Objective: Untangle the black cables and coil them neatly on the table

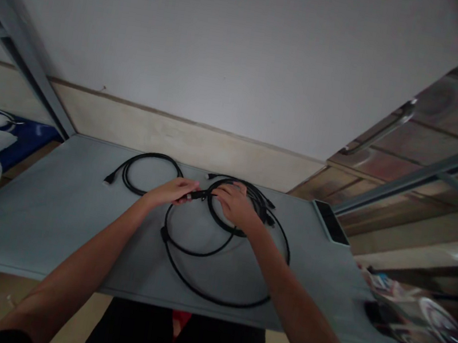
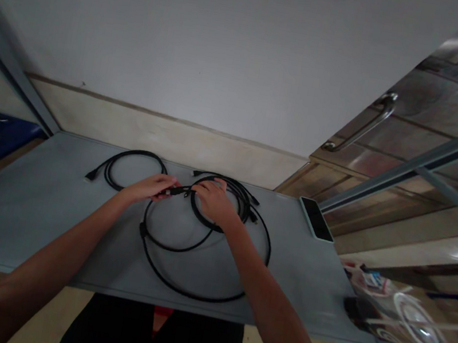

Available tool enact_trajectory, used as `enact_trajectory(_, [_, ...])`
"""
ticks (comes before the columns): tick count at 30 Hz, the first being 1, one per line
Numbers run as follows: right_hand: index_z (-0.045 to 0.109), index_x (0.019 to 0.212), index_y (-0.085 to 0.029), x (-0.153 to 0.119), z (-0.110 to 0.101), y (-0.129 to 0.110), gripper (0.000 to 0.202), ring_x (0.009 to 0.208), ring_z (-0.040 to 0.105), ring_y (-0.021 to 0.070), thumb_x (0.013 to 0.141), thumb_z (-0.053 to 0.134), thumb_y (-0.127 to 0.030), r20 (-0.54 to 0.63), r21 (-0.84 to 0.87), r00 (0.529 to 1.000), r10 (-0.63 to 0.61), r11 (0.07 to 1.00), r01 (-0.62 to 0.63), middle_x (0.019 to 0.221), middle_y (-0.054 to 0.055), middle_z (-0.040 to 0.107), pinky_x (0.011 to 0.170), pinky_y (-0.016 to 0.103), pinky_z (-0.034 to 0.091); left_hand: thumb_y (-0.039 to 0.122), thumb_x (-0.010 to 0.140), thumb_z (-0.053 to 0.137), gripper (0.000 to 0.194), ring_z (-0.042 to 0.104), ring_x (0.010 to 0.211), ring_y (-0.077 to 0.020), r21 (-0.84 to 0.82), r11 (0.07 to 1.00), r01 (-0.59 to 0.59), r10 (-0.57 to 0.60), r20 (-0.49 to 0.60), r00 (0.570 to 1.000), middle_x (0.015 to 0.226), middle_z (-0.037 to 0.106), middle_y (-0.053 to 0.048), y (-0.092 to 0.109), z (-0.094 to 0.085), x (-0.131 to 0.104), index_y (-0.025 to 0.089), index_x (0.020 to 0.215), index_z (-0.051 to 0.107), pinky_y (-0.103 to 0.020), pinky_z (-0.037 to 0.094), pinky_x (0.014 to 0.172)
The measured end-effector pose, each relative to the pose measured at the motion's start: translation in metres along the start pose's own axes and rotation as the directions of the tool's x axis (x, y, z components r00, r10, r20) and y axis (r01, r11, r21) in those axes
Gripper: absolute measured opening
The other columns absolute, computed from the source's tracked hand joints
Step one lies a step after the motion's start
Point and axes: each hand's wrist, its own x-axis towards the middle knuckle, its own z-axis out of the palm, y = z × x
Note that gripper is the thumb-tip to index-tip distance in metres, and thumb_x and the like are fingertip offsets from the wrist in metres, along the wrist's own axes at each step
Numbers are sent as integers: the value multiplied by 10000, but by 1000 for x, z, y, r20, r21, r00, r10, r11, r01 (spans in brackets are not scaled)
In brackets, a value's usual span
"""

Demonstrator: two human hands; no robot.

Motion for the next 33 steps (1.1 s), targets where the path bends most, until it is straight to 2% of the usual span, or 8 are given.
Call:
enact_trajectory(5, [675,1214,-209,18,-3,3,382,939,613,219,922,453,-100,107,148,991,-76,987,60,1038,114,652,855,357,488,664,855,553,516,423,515,-92,76,997,17,-20,38,999,655,464,33,6,4,-5,185,1037,614,-194,300,443])
enact_trajectory(9, [583,1311,-217,22,-4,3,406,885,630,201,906,575,-195,54,401,997,64,912,-80,966,73,671,827,340,506,667,876,523,498,289,463,-77,-59,994,88,-80,123,989,588,312,71,2,2,-4,185,978,596,-202,189,426])
enact_trajectory(13, [642,1164,-185,12,-4,10,337,662,578,161,866,654,-340,89,605,949,302,741,-292,734,12,623,634,278,483,694,836,564,513,221,447,-56,-236,967,97,-89,45,995,589,304,76,-1,-2,0,182,832,527,-211,133,424])
enact_trajectory(16, [669,1096,-175,-4,3,13,320,519,466,124,884,606,-406,186,755,897,400,527,-391,599,-34,513,502,253,416,698,848,534,514,185,433,-48,-326,943,60,-65,-4,998,578,289,87,-1,-5,1,188,804,491,-207,120,418])
enact_trajectory(19, [574,1276,-186,-17,17,11,482,463,405,107,865,620,-434,198,871,830,521,295,-393,569,-74,442,438,238,372,692,862,515,513,263,434,-53,-238,971,34,-28,28,999,576,344,72,-2,-5,1,192,759,462,-200,192,412])
enact_trajectory(21, [580,1269,-182,-21,25,9,507,434,349,91,845,637,-454,188,888,793,580,244,-389,558,-84,406,402,225,312,643,851,578,477,379,473,-69,-96,995,-13,17,41,999,599,427,46,-3,-4,1,186,757,477,-204,303,443])
enact_trajectory(26, [687,1116,-166,-23,27,9,401,435,362,100,854,619,-461,148,806,802,579,399,-437,552,-40,462,407,244,284,483,908,571,367,496,508,-110,169,979,-118,114,36,993,638,514,32,0,1,-1,160,1079,604,-227,403,492])
enact_trajectory(33, [764,1064,-221,-29,23,12,287,737,622,222,897,601,-387,17,634,930,367,715,-294,781,62,695,678,327,484,353,971,460,368,533,446,-124,370,919,-135,96,124,988,665,629,-5,5,16,-8,190,1238,653,-232,404,483])
